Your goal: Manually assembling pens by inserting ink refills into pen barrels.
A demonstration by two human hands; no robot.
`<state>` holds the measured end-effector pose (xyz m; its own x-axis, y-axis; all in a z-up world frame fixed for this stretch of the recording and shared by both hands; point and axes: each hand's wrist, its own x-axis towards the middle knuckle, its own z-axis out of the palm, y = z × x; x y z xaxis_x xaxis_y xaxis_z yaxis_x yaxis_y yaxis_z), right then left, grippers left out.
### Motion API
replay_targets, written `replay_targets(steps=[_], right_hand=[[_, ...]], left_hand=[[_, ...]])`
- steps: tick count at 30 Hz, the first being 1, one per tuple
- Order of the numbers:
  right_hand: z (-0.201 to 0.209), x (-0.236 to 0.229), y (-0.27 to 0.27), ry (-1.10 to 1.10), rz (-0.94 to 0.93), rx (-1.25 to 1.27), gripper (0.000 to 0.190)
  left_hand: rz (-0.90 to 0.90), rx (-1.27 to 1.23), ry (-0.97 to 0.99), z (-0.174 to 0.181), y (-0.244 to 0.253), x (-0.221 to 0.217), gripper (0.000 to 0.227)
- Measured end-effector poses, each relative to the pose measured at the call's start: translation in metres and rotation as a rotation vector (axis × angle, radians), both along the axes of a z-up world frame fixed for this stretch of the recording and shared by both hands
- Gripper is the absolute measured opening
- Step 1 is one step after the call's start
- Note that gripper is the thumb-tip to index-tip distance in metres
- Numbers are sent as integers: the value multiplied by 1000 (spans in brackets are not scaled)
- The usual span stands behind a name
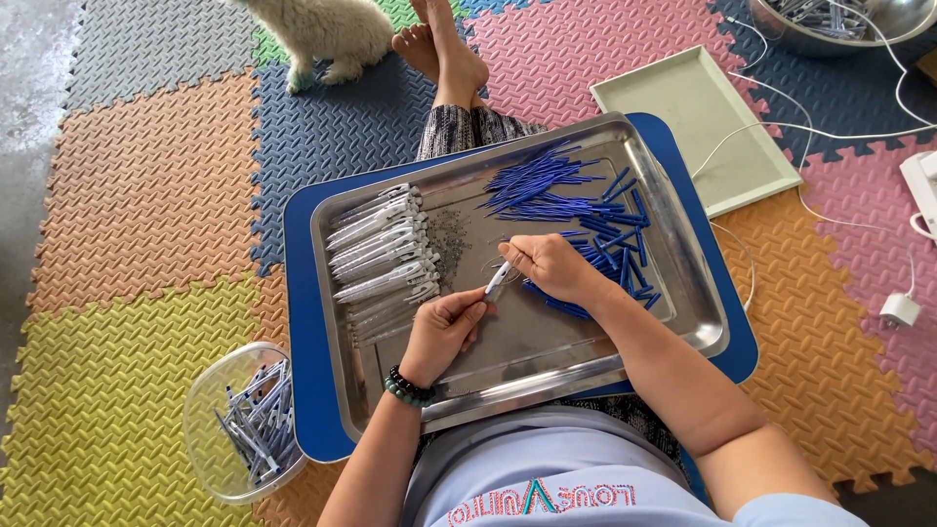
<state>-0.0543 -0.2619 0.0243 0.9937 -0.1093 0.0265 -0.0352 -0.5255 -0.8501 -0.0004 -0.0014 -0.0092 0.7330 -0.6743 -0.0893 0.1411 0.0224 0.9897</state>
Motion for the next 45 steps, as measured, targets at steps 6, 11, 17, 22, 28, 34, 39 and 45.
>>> replay_targets(steps=[6, 11, 17, 22, 28, 34, 39, 45], right_hand=[[-2, 0, 0, 50, -24, 20, 54], [7, -4, 6, 47, -26, 77, 50], [28, -26, 53, -33, 241, -233, 24], [3, -57, 119, -172, 511, -436, 21], [-11, -59, 136, -331, 553, -502, 16], [-27, -54, 127, -110, 420, -595, 24], [-30, -57, 117, -104, 385, -613, 16], [-6, -43, 77, -205, 203, -384, 11]], left_hand=[[2, 60, -42, 2, 0, 1, 32], [23, 93, -81, 22, 8, 3, 30], [326, 324, -440, 72, 119, 23, 26], [543, 607, -439, 81, 245, 21, 23], [558, 1368, -315, 19, 322, 32, 30], [668, 721, -832, 41, 180, 30, 20], [159, 869, -1082, 28, 101, 15, 19], [92, 958, -1089, 21, 92, 13, 20]])
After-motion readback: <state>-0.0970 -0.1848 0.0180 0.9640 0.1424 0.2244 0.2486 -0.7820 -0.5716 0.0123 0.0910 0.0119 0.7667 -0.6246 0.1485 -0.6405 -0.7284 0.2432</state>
